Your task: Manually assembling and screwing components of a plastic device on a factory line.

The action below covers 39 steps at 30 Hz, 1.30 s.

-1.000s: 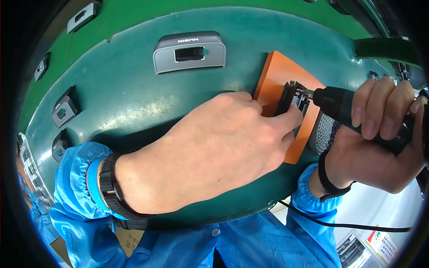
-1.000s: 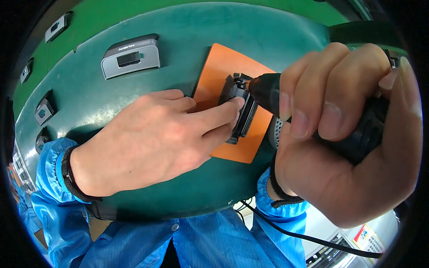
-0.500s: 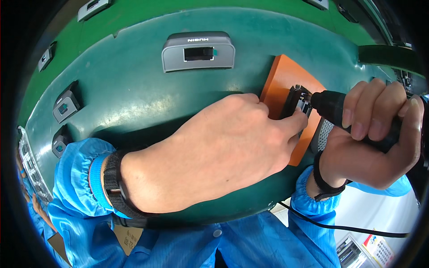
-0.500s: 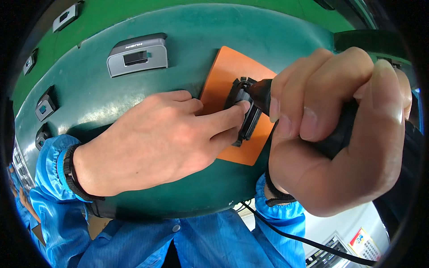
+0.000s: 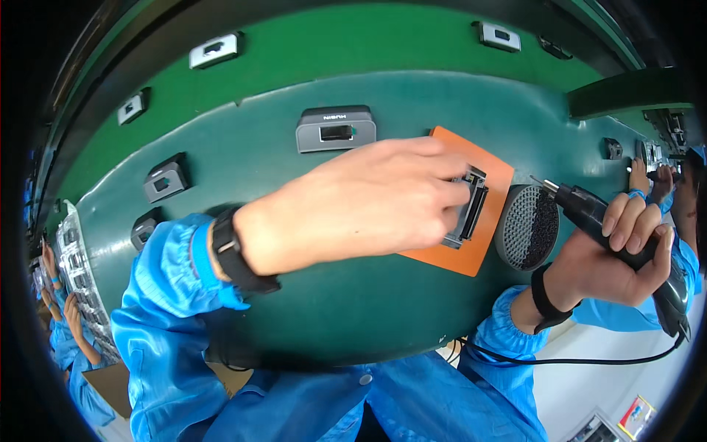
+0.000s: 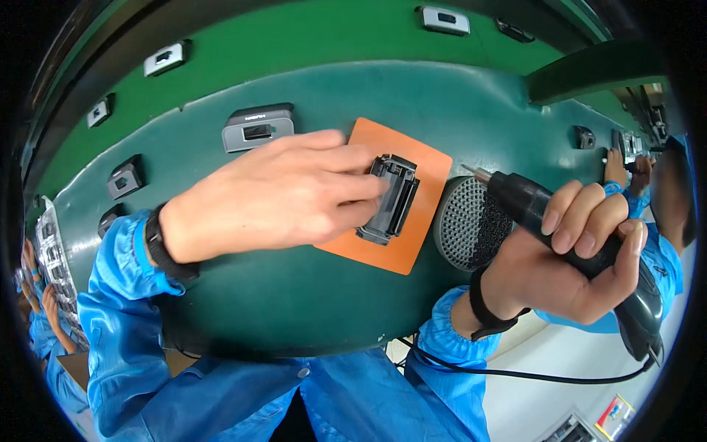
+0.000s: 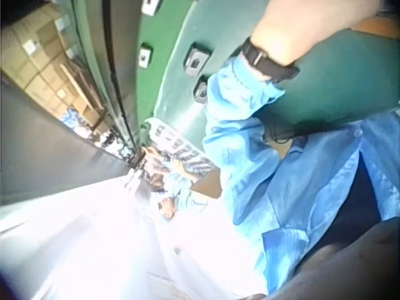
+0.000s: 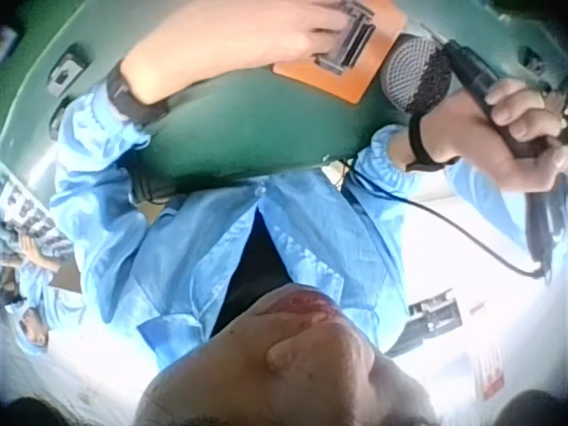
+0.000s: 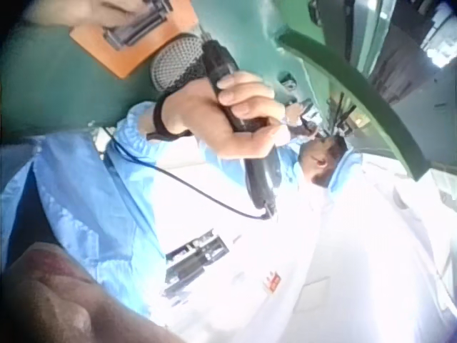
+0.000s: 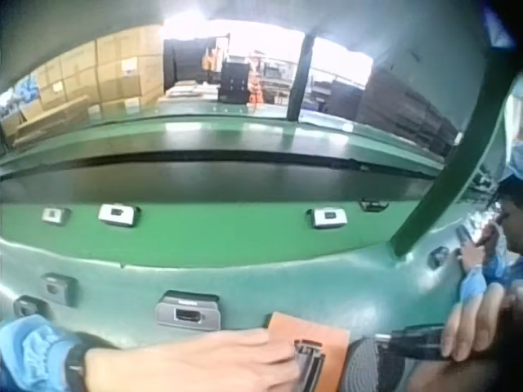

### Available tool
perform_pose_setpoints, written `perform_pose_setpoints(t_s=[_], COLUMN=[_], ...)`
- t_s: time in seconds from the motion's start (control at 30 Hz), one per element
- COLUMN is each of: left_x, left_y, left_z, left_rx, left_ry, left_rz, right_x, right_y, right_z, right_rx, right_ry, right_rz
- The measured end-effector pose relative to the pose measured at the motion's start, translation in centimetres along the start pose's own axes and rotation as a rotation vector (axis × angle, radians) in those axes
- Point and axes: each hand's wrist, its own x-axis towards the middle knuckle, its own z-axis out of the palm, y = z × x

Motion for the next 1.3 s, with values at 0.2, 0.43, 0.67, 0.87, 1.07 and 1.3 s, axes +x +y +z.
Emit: perform_pose_setpoints(t_s=[0.2, 0.43, 0.67, 0.87, 1.07, 1.3], left_x=[1.5, 1.3, 4.7, 0.2, -11.1, -12.9], left_y=[-1.0, -4.3, -15.4, -14.9, -16.0, -17.8], left_z=[-4.5, -6.7, 3.2, -2.1, -7.0, -8.4], left_rx=[-0.744, -0.545, 0.510, 0.309, 0.066, 0.109], left_ry=[0.315, 0.184, 0.150, 0.053, -0.421, -0.212], left_rz=[-0.288, -0.515, -0.565, -0.648, -0.989, -0.767], right_x=[-0.1, -0.6, -2.4, -2.7, -3.5, -3.0], right_y=[-0.1, -0.4, 0.4, 1.7, 1.4, 1.8], right_z=[1.2, 3.2, 3.5, 3.6, 6.1, 5.4], right_rx=[0.026, 0.081, 0.003, -0.033, -0.035, -0.060], right_ry=[0.141, 0.116, 0.039, 0.053, 0.075, 0.085], right_rz=[-0.061, -0.052, -0.031, -0.073, 0.024, -0.009])
